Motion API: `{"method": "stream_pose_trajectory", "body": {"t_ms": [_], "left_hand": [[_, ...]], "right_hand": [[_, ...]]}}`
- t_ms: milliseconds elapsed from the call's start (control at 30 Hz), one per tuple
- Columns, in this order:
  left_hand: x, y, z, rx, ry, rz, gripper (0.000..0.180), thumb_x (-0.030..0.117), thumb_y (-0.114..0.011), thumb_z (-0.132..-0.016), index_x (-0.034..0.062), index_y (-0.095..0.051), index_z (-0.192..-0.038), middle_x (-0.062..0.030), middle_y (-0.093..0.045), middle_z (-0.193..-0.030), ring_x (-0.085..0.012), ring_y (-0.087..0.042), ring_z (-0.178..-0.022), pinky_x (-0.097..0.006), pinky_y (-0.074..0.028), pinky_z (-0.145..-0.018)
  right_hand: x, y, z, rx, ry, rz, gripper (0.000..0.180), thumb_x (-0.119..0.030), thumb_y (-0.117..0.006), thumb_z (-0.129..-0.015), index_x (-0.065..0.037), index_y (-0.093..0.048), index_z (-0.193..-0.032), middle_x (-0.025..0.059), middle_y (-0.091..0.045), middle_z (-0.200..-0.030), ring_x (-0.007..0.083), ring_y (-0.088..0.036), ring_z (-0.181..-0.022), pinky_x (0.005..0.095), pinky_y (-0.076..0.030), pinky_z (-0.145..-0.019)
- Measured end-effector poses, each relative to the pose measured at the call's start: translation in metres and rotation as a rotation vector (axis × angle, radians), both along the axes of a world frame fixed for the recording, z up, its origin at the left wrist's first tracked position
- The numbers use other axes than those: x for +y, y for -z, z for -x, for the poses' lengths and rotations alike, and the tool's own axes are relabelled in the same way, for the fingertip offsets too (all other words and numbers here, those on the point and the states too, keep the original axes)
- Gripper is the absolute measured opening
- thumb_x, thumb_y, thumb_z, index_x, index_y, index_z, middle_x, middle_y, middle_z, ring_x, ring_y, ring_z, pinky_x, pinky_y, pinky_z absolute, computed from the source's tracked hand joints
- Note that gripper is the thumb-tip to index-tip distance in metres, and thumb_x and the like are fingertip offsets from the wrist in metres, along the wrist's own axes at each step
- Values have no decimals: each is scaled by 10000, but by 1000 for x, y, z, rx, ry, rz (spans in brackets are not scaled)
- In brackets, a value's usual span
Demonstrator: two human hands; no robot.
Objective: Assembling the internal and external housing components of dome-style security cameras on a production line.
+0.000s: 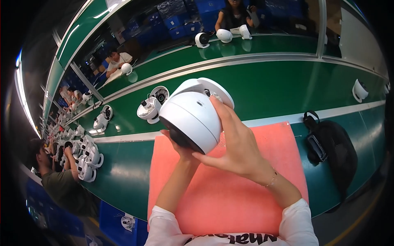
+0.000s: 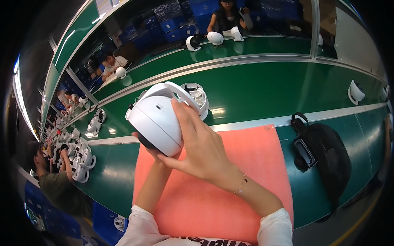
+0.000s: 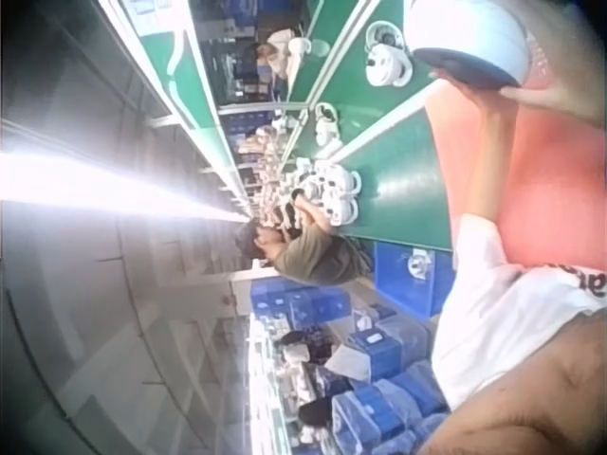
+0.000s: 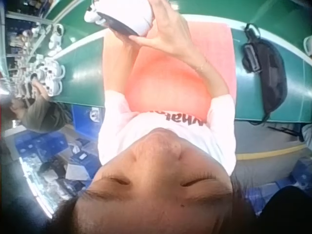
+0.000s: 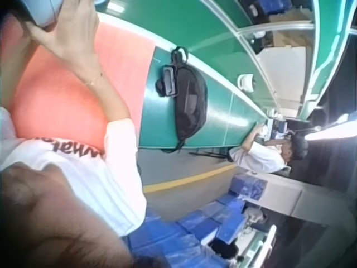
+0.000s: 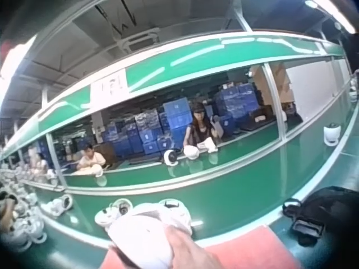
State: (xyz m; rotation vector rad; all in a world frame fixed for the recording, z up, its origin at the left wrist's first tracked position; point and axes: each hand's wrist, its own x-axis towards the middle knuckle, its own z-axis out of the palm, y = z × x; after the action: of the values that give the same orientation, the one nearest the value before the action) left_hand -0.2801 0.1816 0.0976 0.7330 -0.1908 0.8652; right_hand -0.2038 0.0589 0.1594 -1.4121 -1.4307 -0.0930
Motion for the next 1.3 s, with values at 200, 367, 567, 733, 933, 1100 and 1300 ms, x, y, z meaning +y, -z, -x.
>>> {"method": "stream_pose_trajectory", "body": {"t_ms": [200,367,567,733,933,1100,1300], "left_hand": [[-16,-9,-21,68,-97,160,918,776,-451,-678,200,-257,-1366,-76,-340,-1365,-304,-375,-1232,-465,-360,-1021],[2,4,-28,-41,-122,188,790,712,-360,-775,182,-288,-1355,-72,-371,-1347,-294,-400,-1214,-440,-405,-966],[-3,-24,-40,157,-179,196,702,656,-370,-824,150,-354,-1311,-80,-416,-1305,-260,-433,-1188,-433,-393,-972],[-4,-51,-41,513,180,-57,690,624,-378,-854,116,-342,-1320,-104,-439,-1290,-245,-488,-1153,-421,-412,-961],[-32,-15,-46,704,439,44,542,396,-460,-915,150,-224,-1337,-212,-323,-1354,-336,-435,-1192,-398,-432,-931],[15,35,-89,670,38,404,468,219,-539,-887,97,-288,-1262,-191,-294,-1316,-302,-422,-1171,-399,-376,-979],[44,61,-129,506,3,286,596,149,-582,-846,139,-200,-1304,-149,-351,-1303,-287,-412,-1201,-436,-358,-992]], "right_hand": [[6,10,-14,18,-1,-141,912,-216,-770,-570,2,-324,-1336,233,-460,-1264,352,-534,-1090,388,-494,-854],[12,9,-16,6,-28,-184,915,-203,-766,-557,-6,-332,-1339,233,-464,-1262,341,-539,-1089,382,-493,-858],[17,12,-29,216,-5,-175,936,-182,-771,-577,-16,-292,-1364,221,-487,-1231,288,-563,-1051,341,-474,-887],[21,16,-55,880,-81,-241,728,-247,-729,-693,-4,-389,-1289,124,-562,-1082,178,-571,-960,293,-487,-791],[4,31,-128,1562,13,-234,450,-444,-608,-771,-131,-532,-1086,62,-541,-1011,205,-539,-945,337,-470,-805],[2,45,-162,1601,37,-366,629,-409,-668,-755,-71,-370,-1193,136,-382,-1229,292,-518,-1000,458,-468,-847],[14,70,-178,1458,214,-397,812,-238,-727,-740,-48,-161,-1290,220,-305,-1241,353,-453,-1112,447,-494,-864]]}}
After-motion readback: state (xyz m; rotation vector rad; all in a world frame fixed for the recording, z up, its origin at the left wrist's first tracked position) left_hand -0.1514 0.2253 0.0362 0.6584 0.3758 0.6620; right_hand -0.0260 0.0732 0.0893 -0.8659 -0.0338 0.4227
